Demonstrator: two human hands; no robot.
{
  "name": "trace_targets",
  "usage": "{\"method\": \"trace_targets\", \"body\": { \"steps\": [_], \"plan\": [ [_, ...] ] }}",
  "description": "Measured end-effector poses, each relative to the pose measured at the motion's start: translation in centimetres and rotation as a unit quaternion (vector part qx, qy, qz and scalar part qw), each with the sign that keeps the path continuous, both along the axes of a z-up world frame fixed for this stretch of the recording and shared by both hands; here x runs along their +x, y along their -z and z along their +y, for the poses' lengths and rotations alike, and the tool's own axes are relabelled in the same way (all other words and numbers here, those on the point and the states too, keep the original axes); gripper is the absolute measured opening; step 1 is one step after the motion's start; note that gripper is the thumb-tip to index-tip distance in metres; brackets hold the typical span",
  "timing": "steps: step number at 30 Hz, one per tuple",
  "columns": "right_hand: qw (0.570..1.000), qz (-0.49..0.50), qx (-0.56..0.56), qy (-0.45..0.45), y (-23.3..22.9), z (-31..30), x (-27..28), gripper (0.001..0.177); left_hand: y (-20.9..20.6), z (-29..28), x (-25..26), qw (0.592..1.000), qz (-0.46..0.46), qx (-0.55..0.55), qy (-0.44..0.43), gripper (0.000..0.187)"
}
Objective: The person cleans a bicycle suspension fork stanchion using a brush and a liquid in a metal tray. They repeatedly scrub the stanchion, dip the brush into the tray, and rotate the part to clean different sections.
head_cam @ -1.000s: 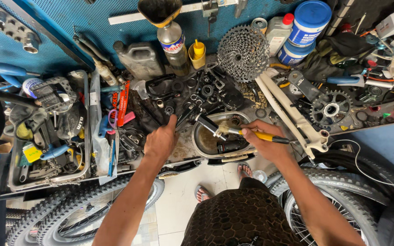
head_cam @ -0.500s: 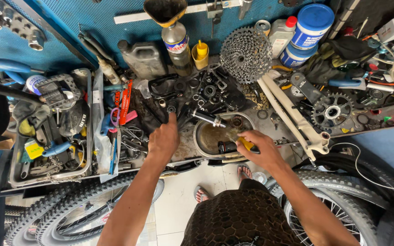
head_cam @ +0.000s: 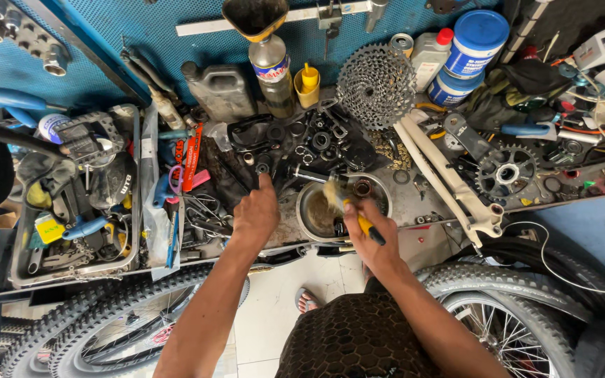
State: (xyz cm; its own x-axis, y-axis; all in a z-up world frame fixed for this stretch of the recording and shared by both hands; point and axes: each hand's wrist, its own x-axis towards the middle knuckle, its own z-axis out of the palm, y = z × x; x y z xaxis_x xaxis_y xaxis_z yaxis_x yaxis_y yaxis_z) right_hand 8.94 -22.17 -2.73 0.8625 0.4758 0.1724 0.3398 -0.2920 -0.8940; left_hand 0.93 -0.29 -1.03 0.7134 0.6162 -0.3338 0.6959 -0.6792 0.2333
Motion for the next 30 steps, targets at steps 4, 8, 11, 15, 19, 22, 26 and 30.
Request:
{"method": "trace_targets", "body": {
  "steps": [4,8,11,15,19,22,26,30],
  "plan": [
    [0.999,-0.008,-0.033,-0.017,0.0,-0.2,0.0,0.016,-0.7,0.3,-0.5,0.999,0.011,-0.026,-0.023,0.041],
    [0.997,-0.071,-0.002,-0.023,-1.5,-0.8,-0.1,0.014,-0.8,0.5,-0.7,0.999,0.017,-0.029,-0.025,0.044],
    [0.989,-0.144,0.014,-0.025,-1.5,-0.3,0.0,0.013,-0.3,0.4,-0.7,0.998,0.010,-0.058,-0.027,0.050],
    [0.980,-0.191,0.009,-0.050,-0.7,-0.2,0.0,0.015,0.8,0.7,-1.0,0.999,0.007,-0.038,-0.017,0.040],
    [0.974,-0.208,0.026,-0.086,-0.6,-0.8,0.3,0.014,1.3,1.0,-1.3,0.998,0.024,-0.059,-0.026,0.049],
    [0.963,-0.244,0.038,-0.110,-0.5,-1.2,0.5,0.014,1.1,1.1,-1.3,0.997,0.028,-0.072,-0.020,0.055],
    [0.965,-0.241,0.015,-0.103,1.0,-1.8,0.7,0.014,0.6,1.3,-1.9,0.995,0.021,-0.095,-0.034,0.057],
    [0.985,-0.158,-0.006,-0.068,2.4,-2.2,1.8,0.015,0.0,1.3,-2.0,0.994,0.024,-0.106,-0.023,0.060]
  ]
}}
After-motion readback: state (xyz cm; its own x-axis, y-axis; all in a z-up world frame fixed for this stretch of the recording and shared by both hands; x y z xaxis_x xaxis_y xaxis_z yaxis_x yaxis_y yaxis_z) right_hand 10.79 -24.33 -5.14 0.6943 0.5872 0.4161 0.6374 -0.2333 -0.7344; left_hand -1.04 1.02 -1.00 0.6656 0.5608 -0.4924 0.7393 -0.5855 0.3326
